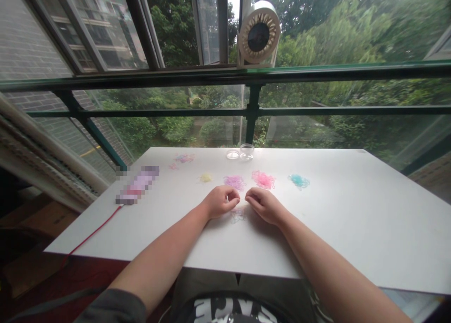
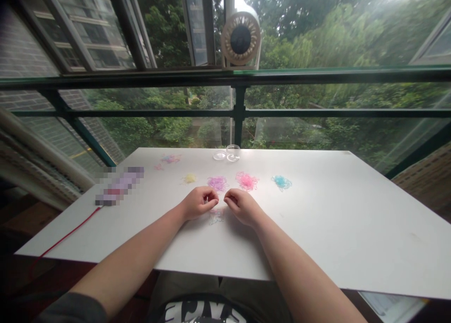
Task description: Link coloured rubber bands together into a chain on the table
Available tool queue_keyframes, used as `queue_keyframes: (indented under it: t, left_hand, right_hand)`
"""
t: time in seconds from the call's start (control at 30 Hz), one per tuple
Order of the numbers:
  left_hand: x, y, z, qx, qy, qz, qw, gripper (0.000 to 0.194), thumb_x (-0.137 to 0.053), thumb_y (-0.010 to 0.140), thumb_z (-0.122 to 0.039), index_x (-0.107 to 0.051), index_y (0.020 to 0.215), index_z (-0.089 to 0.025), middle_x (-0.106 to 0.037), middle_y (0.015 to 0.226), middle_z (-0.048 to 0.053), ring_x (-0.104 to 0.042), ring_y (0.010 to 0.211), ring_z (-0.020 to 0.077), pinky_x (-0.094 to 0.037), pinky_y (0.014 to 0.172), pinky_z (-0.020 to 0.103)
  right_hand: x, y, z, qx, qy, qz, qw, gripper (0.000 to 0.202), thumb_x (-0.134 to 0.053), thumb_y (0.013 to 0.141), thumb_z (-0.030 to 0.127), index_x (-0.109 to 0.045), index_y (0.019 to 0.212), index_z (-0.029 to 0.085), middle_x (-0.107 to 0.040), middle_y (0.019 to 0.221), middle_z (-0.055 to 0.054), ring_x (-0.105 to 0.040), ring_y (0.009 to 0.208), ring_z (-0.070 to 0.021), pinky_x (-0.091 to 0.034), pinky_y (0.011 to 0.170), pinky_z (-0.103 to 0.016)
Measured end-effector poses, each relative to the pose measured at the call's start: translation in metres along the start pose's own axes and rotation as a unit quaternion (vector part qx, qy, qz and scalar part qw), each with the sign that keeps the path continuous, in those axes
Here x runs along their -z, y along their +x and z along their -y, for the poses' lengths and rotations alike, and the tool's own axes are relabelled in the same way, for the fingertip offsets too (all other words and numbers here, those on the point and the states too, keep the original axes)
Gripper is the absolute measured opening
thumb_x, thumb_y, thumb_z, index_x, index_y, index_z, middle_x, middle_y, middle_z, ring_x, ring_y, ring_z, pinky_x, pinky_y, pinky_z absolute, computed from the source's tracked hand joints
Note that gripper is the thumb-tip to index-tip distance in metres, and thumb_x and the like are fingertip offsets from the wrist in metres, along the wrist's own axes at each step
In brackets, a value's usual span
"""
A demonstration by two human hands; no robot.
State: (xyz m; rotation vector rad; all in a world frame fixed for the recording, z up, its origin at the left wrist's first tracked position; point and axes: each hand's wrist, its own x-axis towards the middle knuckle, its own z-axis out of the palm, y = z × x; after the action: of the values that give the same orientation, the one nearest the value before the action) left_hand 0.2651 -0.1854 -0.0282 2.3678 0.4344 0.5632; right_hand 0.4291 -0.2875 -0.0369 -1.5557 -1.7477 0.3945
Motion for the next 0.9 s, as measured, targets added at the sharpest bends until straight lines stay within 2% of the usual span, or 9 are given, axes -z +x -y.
queue_keyframes:
  t: [0.07,0.17,0.27,0.37,0.47,0.57,0.77,0.9]
  left_hand:
    - [0.004,0.000,0.004,0.000,0.008,-0.020,1.000,0.013,-0.052,0.073,-0.022,-0.062,0.075,-0.014,-0.061,0.069,0.002,-0.052,0.062,0.0099,-0.039,0.059,0.021]
    - [0.018,0.000,0.017,0.022,0.047,-0.089,0.995,0.012,-0.052,0.073,-0.022,-0.062,0.075,-0.015,-0.062,0.073,0.003,-0.054,0.068,0.0118,-0.041,0.063,0.022]
    - [0.039,-0.003,0.038,0.084,0.115,-0.171,0.975,0.011,-0.053,0.072,-0.023,-0.062,0.074,-0.017,-0.063,0.076,0.003,-0.055,0.073,0.0139,-0.042,0.068,0.024]
    - [0.054,-0.008,0.059,0.157,0.164,-0.218,0.949,0.010,-0.055,0.069,-0.024,-0.063,0.071,-0.017,-0.063,0.075,0.003,-0.055,0.073,0.0150,-0.042,0.070,0.026]
    - [0.058,-0.010,0.074,0.210,0.181,-0.232,0.932,0.011,-0.057,0.068,-0.026,-0.065,0.071,-0.018,-0.064,0.076,0.003,-0.054,0.070,0.0155,-0.042,0.067,0.026]
    - [0.056,-0.011,0.081,0.225,0.193,-0.228,0.927,0.014,-0.059,0.067,-0.029,-0.067,0.073,-0.019,-0.065,0.077,0.004,-0.054,0.068,0.0156,-0.042,0.064,0.026]
    - [0.056,-0.011,0.080,0.231,0.195,-0.224,0.926,0.016,-0.060,0.066,-0.027,-0.069,0.077,-0.020,-0.065,0.081,0.005,-0.055,0.070,0.0162,-0.043,0.068,0.026]
    - [0.056,-0.010,0.078,0.222,0.181,-0.245,0.926,0.016,-0.057,0.067,-0.022,-0.069,0.078,-0.019,-0.065,0.082,0.005,-0.056,0.074,0.0170,-0.044,0.074,0.028]
  right_hand:
    - [0.001,0.000,-0.002,-0.005,-0.010,-0.004,1.000,0.012,-0.045,0.080,0.019,-0.054,0.073,0.017,-0.056,0.064,-0.001,-0.048,0.059,-0.0119,-0.037,0.058,-0.024]
    - [0.002,-0.001,-0.005,-0.012,-0.036,-0.008,0.999,0.011,-0.046,0.078,0.018,-0.056,0.074,0.017,-0.055,0.063,-0.001,-0.048,0.058,-0.0120,-0.036,0.056,-0.024]
    - [0.002,-0.002,-0.007,-0.013,-0.068,0.006,0.998,0.010,-0.048,0.073,0.015,-0.058,0.072,0.017,-0.055,0.065,-0.001,-0.048,0.057,-0.0116,-0.036,0.054,-0.023]
    - [0.003,-0.002,-0.008,-0.002,-0.080,0.033,0.996,0.015,-0.050,0.069,0.011,-0.062,0.075,0.018,-0.056,0.070,-0.002,-0.050,0.059,-0.0115,-0.038,0.056,-0.023]
    - [0.003,-0.002,-0.008,0.004,-0.081,0.053,0.995,0.017,-0.052,0.068,0.011,-0.065,0.077,0.019,-0.055,0.072,-0.002,-0.051,0.060,-0.0113,-0.039,0.058,-0.023]
    - [0.004,-0.001,-0.007,0.001,-0.077,0.060,0.995,0.014,-0.053,0.069,0.012,-0.065,0.074,0.019,-0.055,0.072,-0.002,-0.051,0.060,-0.0111,-0.040,0.057,-0.023]
    - [0.003,0.000,-0.007,0.006,-0.087,0.051,0.995,0.012,-0.051,0.071,0.011,-0.062,0.070,0.018,-0.055,0.071,-0.002,-0.050,0.060,-0.0110,-0.038,0.056,-0.022]
    - [0.002,-0.001,-0.007,0.006,-0.104,0.044,0.994,0.012,-0.049,0.072,0.011,-0.059,0.071,0.017,-0.055,0.072,-0.002,-0.049,0.061,-0.0115,-0.037,0.057,-0.023]
